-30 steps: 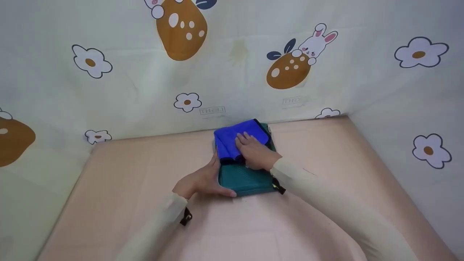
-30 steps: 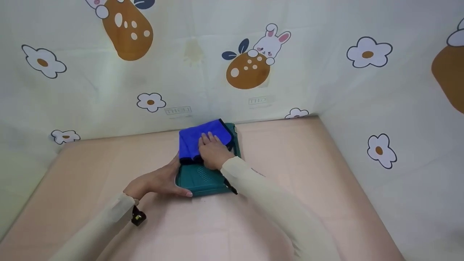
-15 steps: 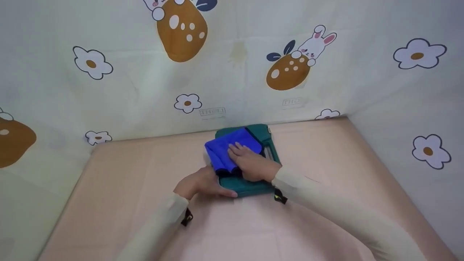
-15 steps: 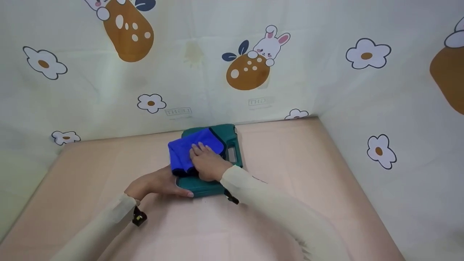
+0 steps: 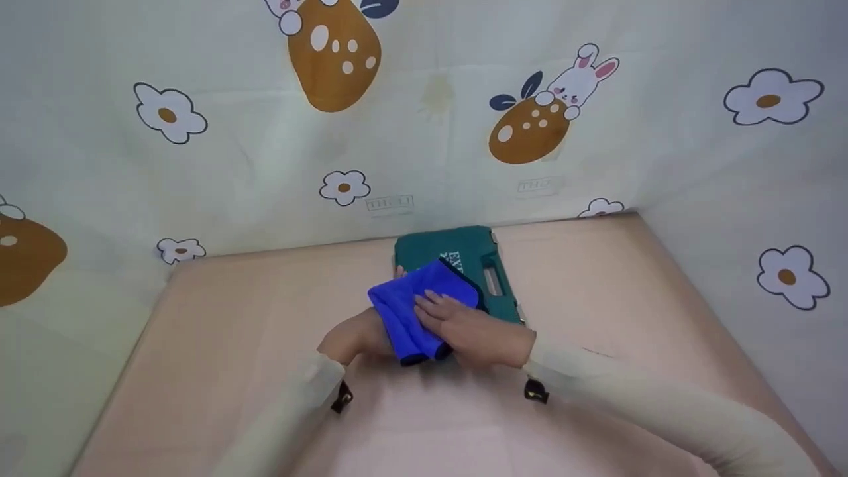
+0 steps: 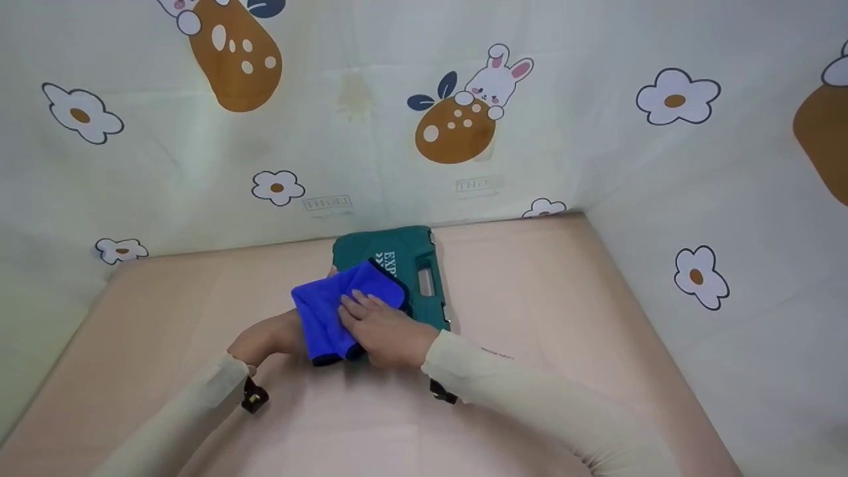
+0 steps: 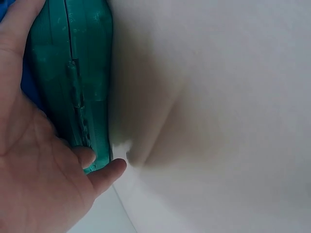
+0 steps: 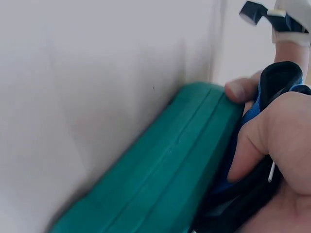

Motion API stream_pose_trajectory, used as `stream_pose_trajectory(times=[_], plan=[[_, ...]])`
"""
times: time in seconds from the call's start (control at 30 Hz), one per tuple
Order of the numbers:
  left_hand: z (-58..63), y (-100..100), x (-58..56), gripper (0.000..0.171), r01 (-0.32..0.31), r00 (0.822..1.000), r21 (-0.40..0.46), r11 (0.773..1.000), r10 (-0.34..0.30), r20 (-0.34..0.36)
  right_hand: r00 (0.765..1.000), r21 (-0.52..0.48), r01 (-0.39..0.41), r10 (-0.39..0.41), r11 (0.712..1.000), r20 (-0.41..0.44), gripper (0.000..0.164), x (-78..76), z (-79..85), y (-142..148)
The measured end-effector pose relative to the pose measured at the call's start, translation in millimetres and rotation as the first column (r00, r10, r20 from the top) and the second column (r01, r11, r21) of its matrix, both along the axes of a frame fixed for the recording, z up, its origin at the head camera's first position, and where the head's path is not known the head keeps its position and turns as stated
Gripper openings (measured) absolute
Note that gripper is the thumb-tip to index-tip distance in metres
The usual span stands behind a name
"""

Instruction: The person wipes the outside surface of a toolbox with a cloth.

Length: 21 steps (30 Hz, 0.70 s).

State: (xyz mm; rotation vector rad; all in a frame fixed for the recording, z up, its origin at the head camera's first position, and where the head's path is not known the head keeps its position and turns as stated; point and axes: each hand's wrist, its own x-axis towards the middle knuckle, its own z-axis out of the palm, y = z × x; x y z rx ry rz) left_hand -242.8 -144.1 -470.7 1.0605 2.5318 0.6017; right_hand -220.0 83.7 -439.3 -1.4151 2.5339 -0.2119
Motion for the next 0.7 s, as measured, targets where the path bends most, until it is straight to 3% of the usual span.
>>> stream_pose_trajectory(times=[0.1,0.23,0.5,0.7], plan=[[0.3,-0.9,3.1,0.116,-0.08,0.996,0.011,0.997,0.08,0.041,0.999,-0.013,-0.035,0.035,0.999,-0.012,0.072,6.1,-1.2,5.0],[0.9,-1.7,4.1,0.119,-0.134,0.988,0.05,0.99,0.129,0.084,0.998,-0.043,-0.063,0.063,0.997,-0.001,0.072,12.9,-2.3,12.0],[2.4,-3.7,4.0,0.119,-0.107,0.993,0.041,0.993,0.104,0.054,0.995,-0.053,-0.085,0.088,0.995,0.05,0.078,21.9,-1.1,23.1],[5.8,-4.8,4.4,0.101,-0.08,0.996,0.021,0.997,0.079,0.028,0.995,-0.041,-0.084,0.086,0.996,0.049,0.085,20.5,0.3,25.8]])
